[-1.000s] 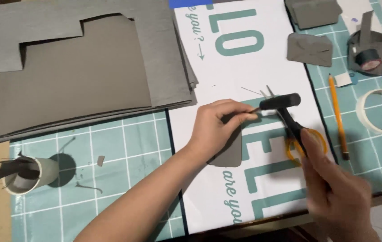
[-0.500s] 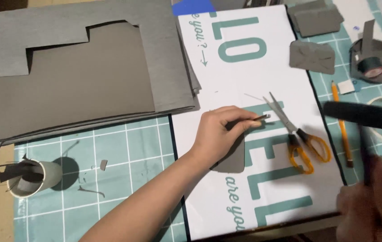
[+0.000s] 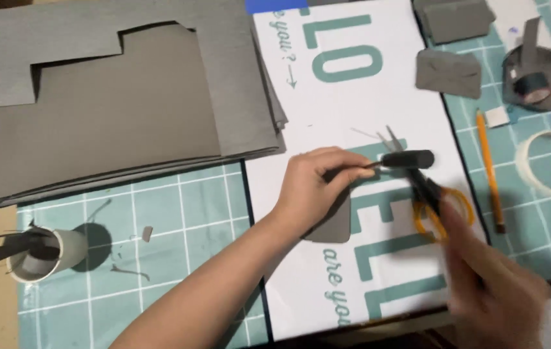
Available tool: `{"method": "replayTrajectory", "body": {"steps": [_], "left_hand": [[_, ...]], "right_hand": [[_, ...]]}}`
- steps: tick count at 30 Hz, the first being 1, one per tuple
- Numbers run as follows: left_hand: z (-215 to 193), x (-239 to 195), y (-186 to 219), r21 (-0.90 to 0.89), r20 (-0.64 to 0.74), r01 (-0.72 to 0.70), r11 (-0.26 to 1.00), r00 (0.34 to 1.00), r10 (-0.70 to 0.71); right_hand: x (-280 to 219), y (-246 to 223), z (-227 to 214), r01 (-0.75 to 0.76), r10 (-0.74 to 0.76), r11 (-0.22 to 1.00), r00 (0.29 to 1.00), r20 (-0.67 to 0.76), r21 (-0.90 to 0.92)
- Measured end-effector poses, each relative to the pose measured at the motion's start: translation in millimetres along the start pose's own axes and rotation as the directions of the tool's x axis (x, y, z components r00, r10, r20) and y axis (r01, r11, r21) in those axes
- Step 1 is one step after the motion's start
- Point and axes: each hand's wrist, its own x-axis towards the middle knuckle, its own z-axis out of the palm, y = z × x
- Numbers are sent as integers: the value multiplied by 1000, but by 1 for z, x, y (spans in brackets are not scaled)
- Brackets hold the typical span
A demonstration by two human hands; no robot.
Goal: The person repeatedly strikes the edge of a small gray fabric piece with a small hammer and then uses a toothed edge tool to press and texture the same edge. The person flips the piece over and repeats the hammering and texturing on the opposite side. The piece is held in one hand while the other hand operates the tools.
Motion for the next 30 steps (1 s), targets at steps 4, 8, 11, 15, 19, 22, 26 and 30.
{"method": "replayTrajectory", "body": {"steps": [4, 8, 11, 15, 19, 22, 26, 30], "left_hand": [[-5, -2, 3, 6, 31, 18, 1000, 999, -18], [-1, -2, 0, 9, 21, 34, 999, 999, -34], [-3, -1, 5, -4, 32, 63, 998, 998, -63], [-1, 1, 2, 17, 18, 65, 998, 998, -65], [-2, -2, 4, -4, 10, 71, 997, 997, -71], [-2, 0, 4, -8, 8, 78, 997, 997, -78], [-1, -1, 3, 34, -5, 77, 996, 997, -77], [1, -1, -1, 62, 0, 52, 997, 999, -52]], "right_hand": [[-4, -1, 4, 25, -25, 999, 1000, 5, -25], [7, -3, -11, -160, 196, 960, 969, -147, 229], [37, 81, -6, 189, -241, 912, 965, -104, -363], [67, 79, 6, -131, 212, 882, 968, 134, -453], [53, 106, 20, 41, 32, 864, 990, 136, -502], [51, 114, 24, 43, -4, 865, 997, 79, -501], [53, 101, 19, 189, -295, 730, 954, -53, -657], [78, 44, 34, 512, -523, 852, 832, -187, -108]]}}
